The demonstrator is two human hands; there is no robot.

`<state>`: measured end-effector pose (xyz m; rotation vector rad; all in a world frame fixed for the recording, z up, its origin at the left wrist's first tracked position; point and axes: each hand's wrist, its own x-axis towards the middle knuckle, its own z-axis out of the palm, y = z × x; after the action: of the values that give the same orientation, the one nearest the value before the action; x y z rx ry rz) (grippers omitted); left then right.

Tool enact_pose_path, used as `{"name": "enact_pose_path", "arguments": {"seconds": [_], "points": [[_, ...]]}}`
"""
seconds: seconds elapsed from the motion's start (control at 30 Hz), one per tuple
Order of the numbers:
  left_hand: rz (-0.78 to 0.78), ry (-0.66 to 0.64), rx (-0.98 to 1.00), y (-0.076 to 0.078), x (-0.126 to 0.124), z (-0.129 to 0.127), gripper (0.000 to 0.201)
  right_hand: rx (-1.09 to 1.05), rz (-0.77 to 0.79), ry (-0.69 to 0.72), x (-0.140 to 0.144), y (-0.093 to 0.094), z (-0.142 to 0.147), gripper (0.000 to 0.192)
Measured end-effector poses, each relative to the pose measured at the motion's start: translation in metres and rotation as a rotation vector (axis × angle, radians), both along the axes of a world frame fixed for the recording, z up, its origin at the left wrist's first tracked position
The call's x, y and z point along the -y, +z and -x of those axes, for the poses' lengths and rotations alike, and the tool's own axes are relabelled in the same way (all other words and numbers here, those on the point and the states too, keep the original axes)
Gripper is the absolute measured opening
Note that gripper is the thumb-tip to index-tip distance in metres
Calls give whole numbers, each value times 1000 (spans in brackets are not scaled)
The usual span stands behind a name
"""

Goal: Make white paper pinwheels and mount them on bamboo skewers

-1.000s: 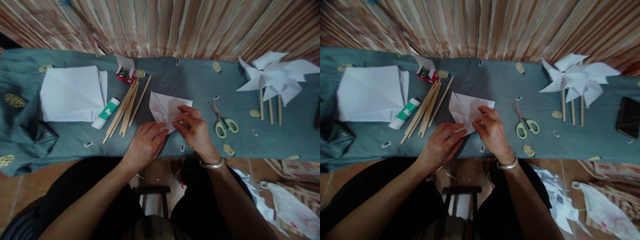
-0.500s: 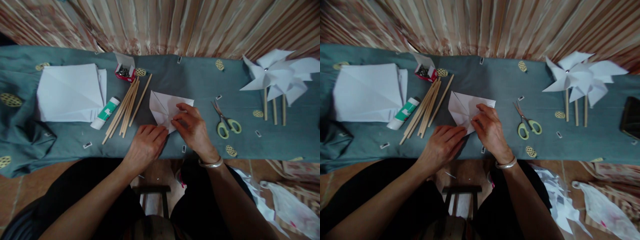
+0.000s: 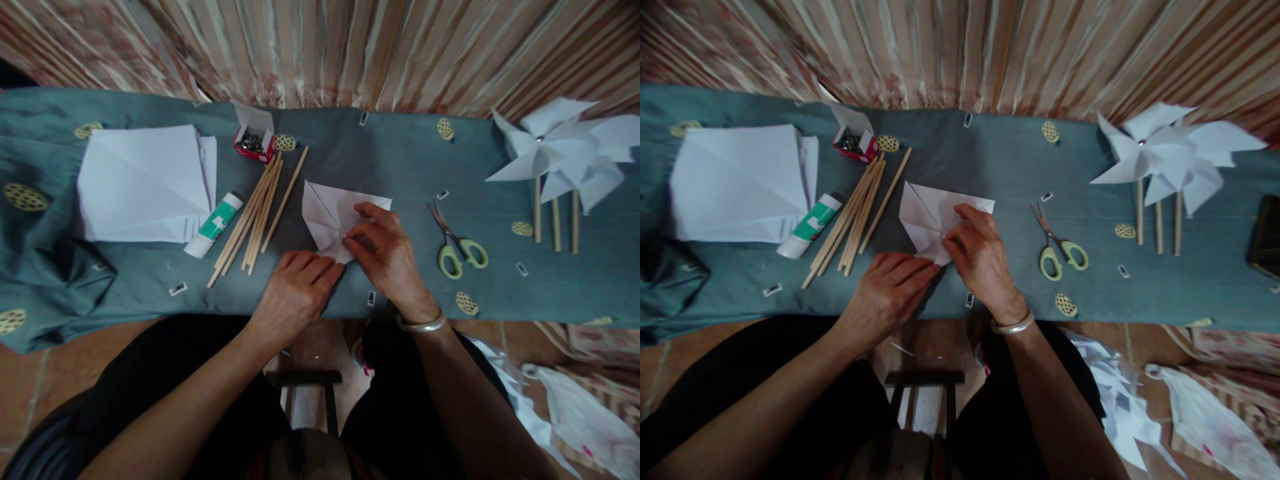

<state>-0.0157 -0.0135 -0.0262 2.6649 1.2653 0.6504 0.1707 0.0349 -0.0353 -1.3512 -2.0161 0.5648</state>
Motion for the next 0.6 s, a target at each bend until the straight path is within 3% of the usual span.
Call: {"name": "enact_pose_path", "arguments": {"seconds": [0.6], "points": [[28, -20, 14, -1, 1, -2, 21, -12, 19, -3, -3, 0, 0, 9]]}}
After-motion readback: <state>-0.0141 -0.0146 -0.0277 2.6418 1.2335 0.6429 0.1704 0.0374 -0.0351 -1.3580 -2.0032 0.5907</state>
